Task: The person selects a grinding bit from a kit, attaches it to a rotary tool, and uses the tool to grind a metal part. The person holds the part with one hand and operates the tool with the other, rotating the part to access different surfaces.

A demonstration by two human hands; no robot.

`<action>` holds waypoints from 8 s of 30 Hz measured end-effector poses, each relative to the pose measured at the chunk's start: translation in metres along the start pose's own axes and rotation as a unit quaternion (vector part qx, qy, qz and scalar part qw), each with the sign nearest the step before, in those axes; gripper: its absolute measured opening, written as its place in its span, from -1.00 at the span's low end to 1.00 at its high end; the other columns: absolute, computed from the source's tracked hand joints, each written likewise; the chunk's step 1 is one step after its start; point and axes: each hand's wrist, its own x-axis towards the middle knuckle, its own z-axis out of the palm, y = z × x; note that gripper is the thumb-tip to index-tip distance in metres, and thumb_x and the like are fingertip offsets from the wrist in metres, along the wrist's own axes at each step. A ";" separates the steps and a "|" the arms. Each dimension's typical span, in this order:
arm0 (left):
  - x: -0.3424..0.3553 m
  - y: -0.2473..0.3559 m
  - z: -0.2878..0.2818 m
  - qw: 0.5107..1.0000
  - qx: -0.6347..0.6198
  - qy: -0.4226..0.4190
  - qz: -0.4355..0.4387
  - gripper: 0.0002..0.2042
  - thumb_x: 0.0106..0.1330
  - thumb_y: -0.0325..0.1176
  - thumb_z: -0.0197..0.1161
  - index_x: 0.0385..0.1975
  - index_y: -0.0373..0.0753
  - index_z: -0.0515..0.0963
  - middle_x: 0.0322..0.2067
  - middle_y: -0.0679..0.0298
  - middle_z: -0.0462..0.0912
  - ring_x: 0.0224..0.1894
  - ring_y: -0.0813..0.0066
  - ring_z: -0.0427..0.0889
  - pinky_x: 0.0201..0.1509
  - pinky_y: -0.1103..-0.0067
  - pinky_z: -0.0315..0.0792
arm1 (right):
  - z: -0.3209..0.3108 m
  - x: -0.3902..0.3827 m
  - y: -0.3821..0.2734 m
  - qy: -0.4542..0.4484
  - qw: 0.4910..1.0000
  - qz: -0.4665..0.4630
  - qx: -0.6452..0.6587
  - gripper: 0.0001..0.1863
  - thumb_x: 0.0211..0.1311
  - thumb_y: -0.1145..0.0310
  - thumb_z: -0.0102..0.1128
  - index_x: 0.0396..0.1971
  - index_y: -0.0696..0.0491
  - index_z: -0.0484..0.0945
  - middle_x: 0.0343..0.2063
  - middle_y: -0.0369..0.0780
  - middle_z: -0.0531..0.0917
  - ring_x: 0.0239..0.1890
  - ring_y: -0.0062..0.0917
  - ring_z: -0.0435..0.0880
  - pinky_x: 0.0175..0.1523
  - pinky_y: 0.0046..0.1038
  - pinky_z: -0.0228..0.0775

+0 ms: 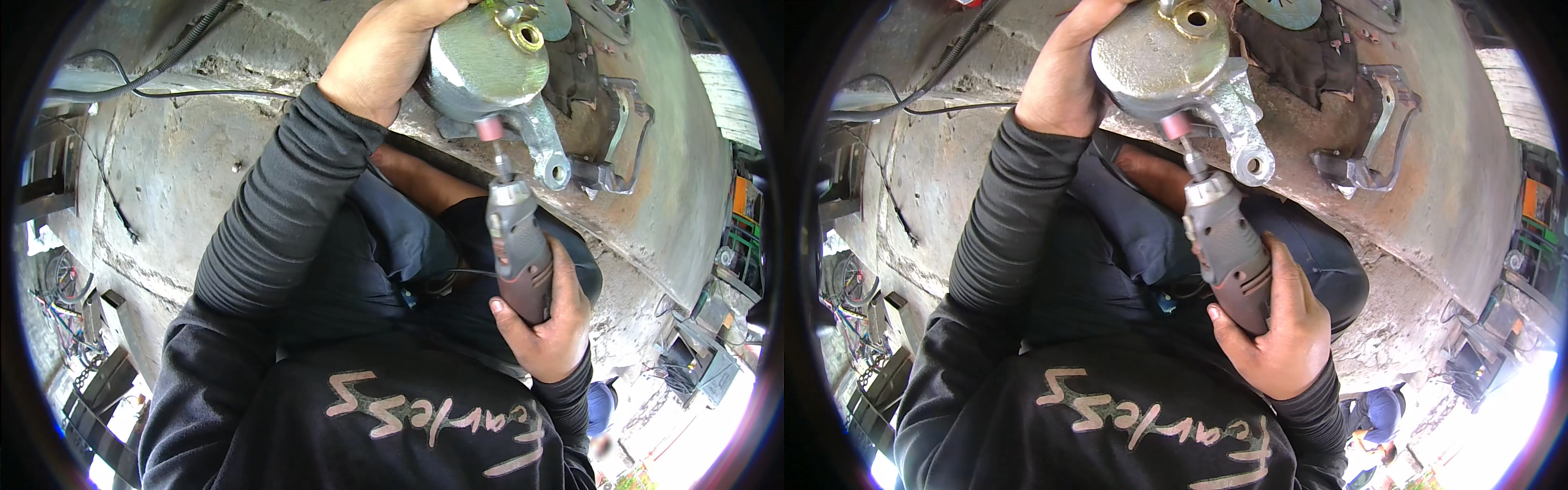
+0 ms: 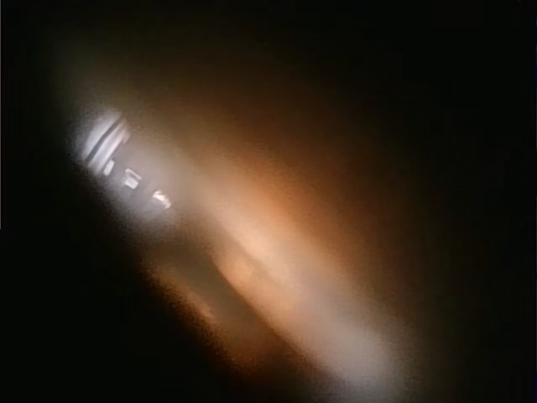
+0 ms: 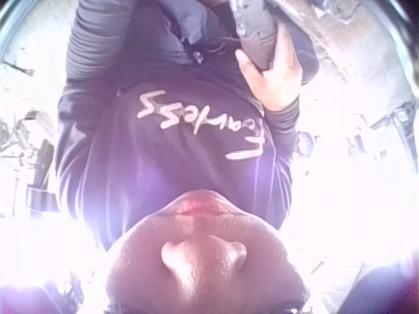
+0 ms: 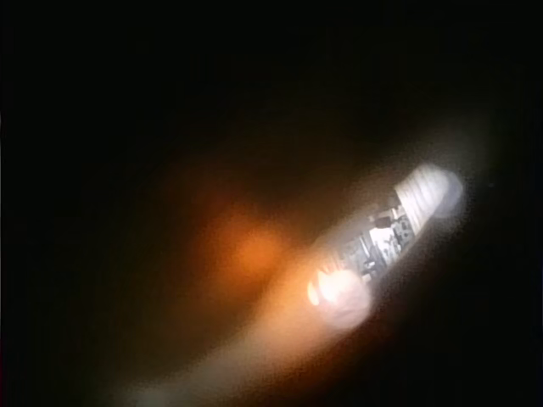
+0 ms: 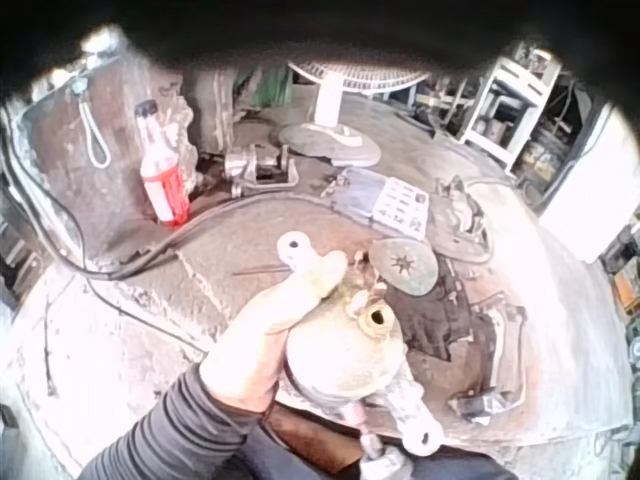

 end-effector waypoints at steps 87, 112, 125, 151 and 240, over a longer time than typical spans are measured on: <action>-0.009 -0.005 0.026 0.995 -0.050 0.086 0.009 -0.58 0.44 -0.07 0.06 0.14 -0.21 0.44 0.01 0.13 0.59 0.06 0.28 0.57 0.16 0.31 0.44 | 0.085 -0.007 0.039 0.095 0.984 -0.047 0.145 -0.16 -0.03 0.33 0.49 0.19 0.31 0.19 -0.09 0.08 0.59 -0.09 -0.10 0.70 0.03 -0.28 0.52; 0.051 0.020 0.063 0.881 0.385 -0.038 -0.273 -0.03 0.34 0.41 -0.13 0.36 -0.51 0.08 0.15 -0.14 0.45 0.16 0.21 0.52 0.17 0.39 0.45 | 0.017 -0.007 0.054 0.039 0.961 0.025 0.272 -0.16 0.00 0.34 0.46 0.24 0.29 0.18 -0.06 0.02 0.60 0.00 -0.28 0.64 0.17 -0.36 0.40; 0.013 0.026 -0.001 0.885 0.385 0.039 0.259 -0.65 0.46 -0.25 0.03 0.09 -0.36 0.44 -0.21 0.06 0.69 -0.23 0.33 0.71 -0.11 0.51 0.55 | 0.006 -0.004 0.034 -0.027 0.866 0.173 0.468 -0.17 0.03 0.18 0.46 0.21 0.26 0.22 -0.20 -0.16 0.55 -0.25 -0.52 0.55 -0.09 -0.48 0.42; 0.035 -0.026 -0.032 0.774 0.553 0.041 0.304 -0.72 0.32 -0.20 0.31 -0.43 -0.34 0.57 -0.51 0.03 0.58 -0.43 0.17 0.61 -0.30 0.41 0.47 | -0.035 -0.001 -0.003 -0.027 0.996 0.078 0.042 -0.25 0.10 0.28 0.38 0.24 0.25 0.25 -0.05 0.09 0.58 0.01 -0.10 0.63 0.13 -0.29 0.42; 0.033 -0.043 -0.022 0.809 0.449 0.114 0.360 -0.84 0.33 -0.52 0.18 -0.18 -0.36 0.38 -0.50 0.18 0.52 -0.52 0.56 0.53 -0.45 0.56 0.40 | -0.006 0.003 -0.004 -0.067 0.997 0.036 -0.034 -0.17 0.10 0.23 0.39 0.26 0.36 0.21 -0.06 0.19 0.56 -0.09 0.04 0.65 -0.02 -0.23 0.53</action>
